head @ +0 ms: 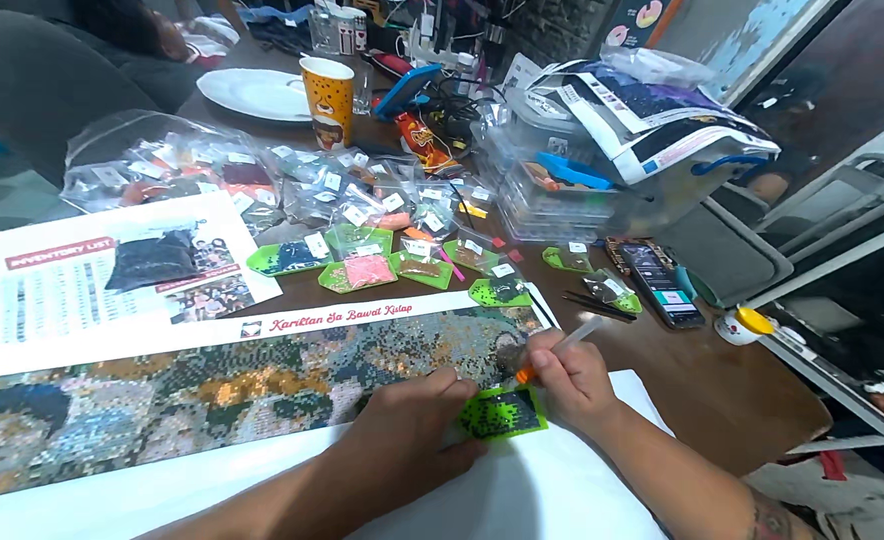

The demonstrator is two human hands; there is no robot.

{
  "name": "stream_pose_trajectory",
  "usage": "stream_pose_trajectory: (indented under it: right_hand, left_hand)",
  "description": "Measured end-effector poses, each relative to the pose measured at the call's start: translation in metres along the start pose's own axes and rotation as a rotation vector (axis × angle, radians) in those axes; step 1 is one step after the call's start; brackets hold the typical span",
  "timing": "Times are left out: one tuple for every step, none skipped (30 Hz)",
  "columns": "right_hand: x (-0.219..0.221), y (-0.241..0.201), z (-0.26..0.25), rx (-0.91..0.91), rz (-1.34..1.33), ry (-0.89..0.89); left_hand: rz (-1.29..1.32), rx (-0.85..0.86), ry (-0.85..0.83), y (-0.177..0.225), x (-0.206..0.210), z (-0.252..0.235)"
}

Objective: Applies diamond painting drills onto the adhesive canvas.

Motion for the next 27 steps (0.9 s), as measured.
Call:
stream_pose_trajectory:
  right_hand:
    - [0.002, -0.002, 0.001, -0.024, -0.009, -0.024]
    - [0.003, -0.004, 0.002, -0.041, -0.009, -0.045]
    - [0.005, -0.005, 0.002, -0.050, -0.006, -0.061]
    - [0.006, -0.005, 0.003, -0.053, -0.004, -0.072]
    - [0.007, -0.005, 0.003, -0.052, -0.002, -0.076]
    - [0.008, -0.005, 0.003, -0.051, 0.000, -0.076]
    - [0.008, -0.005, 0.003, -0.051, 0.002, -0.075]
    - [0.009, -0.005, 0.003, -0.052, 0.006, -0.075]
    - [0.009, -0.005, 0.003, -0.055, 0.011, -0.075]
    - [0.010, -0.005, 0.003, -0.058, 0.015, -0.078]
    - [0.011, -0.006, 0.003, -0.062, 0.017, -0.079]
    - [0.011, -0.006, 0.003, -0.064, 0.016, -0.085]
    - [0.012, -0.006, 0.003, -0.068, 0.014, -0.089]
    - [0.012, -0.006, 0.003, -0.069, 0.014, -0.094]
    - [0.013, -0.005, 0.003, -0.068, 0.016, -0.096]
    - [0.013, -0.005, 0.003, -0.065, 0.018, -0.098]
    - [0.013, -0.005, 0.003, -0.063, 0.020, -0.099]
    - [0.014, -0.005, 0.002, -0.061, 0.021, -0.099]
    - [0.014, -0.005, 0.002, -0.061, 0.022, -0.099]
    - [0.014, -0.005, 0.002, -0.060, 0.022, -0.098]
    - [0.014, -0.005, 0.002, -0.059, 0.023, -0.098]
    - [0.014, -0.005, 0.002, -0.059, 0.023, -0.099]
    - [0.014, -0.005, 0.002, -0.060, 0.026, -0.100]
    - [0.014, -0.005, 0.002, -0.060, 0.029, -0.100]
    - [0.014, -0.006, 0.002, -0.061, 0.033, -0.100]
    - [0.014, -0.006, 0.002, -0.062, 0.037, -0.100]
    - [0.014, -0.006, 0.002, -0.061, 0.040, -0.102]
  left_hand:
    - [-0.006, -0.003, 0.002, 0.000, 0.000, 0.000]
    - [-0.013, -0.007, 0.003, 0.001, 0.000, -0.001]
    - [-0.019, -0.013, 0.002, 0.001, 0.001, -0.001]
    - [-0.025, -0.018, -0.001, 0.001, 0.001, -0.001]
    - [-0.030, -0.022, -0.006, 0.001, 0.001, -0.001]
    - [-0.036, -0.024, -0.011, 0.002, 0.001, -0.001]
    - [-0.038, -0.026, -0.018, 0.002, 0.000, -0.001]
    - [-0.038, -0.028, -0.025, 0.002, 0.000, -0.001]
    - [-0.034, -0.032, -0.033, 0.002, 0.000, -0.001]
    - [-0.033, -0.036, -0.039, 0.003, -0.001, -0.001]
    - [-0.030, -0.040, -0.042, 0.003, -0.001, -0.001]
    - [-0.028, -0.043, -0.042, 0.003, -0.001, -0.002]
    - [-0.024, -0.046, -0.045, 0.003, -0.001, -0.002]
    - [-0.021, -0.047, -0.048, 0.003, -0.001, -0.002]
    - [-0.019, -0.049, -0.050, 0.003, -0.001, -0.002]
    - [-0.017, -0.050, -0.052, 0.004, -0.001, -0.002]
    - [-0.017, -0.050, -0.052, 0.004, -0.002, -0.002]
    - [-0.021, -0.049, -0.051, 0.004, -0.002, -0.002]
    - [-0.027, -0.046, -0.049, 0.004, -0.001, -0.003]
    - [-0.033, -0.043, -0.047, 0.004, -0.001, -0.003]
    - [-0.037, -0.040, -0.046, 0.004, -0.001, -0.003]
    - [-0.041, -0.040, -0.049, 0.004, -0.001, -0.003]
    - [-0.043, -0.041, -0.050, 0.004, -0.001, -0.003]
    - [-0.043, -0.043, -0.052, 0.004, -0.001, -0.003]
    - [-0.042, -0.045, -0.051, 0.004, -0.001, -0.003]
    - [-0.042, -0.047, -0.052, 0.003, 0.000, -0.003]
    - [-0.039, -0.049, -0.055, 0.003, 0.000, -0.003]
Point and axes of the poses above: each hand's wrist, its own z-axis away from the middle knuckle, its own x-axis out of the palm, y = z × x, the point moved 2 cm from there along -z, towards the middle knuckle, and after that the axes turned 2 degrees about -x, right-handed, at the moved point
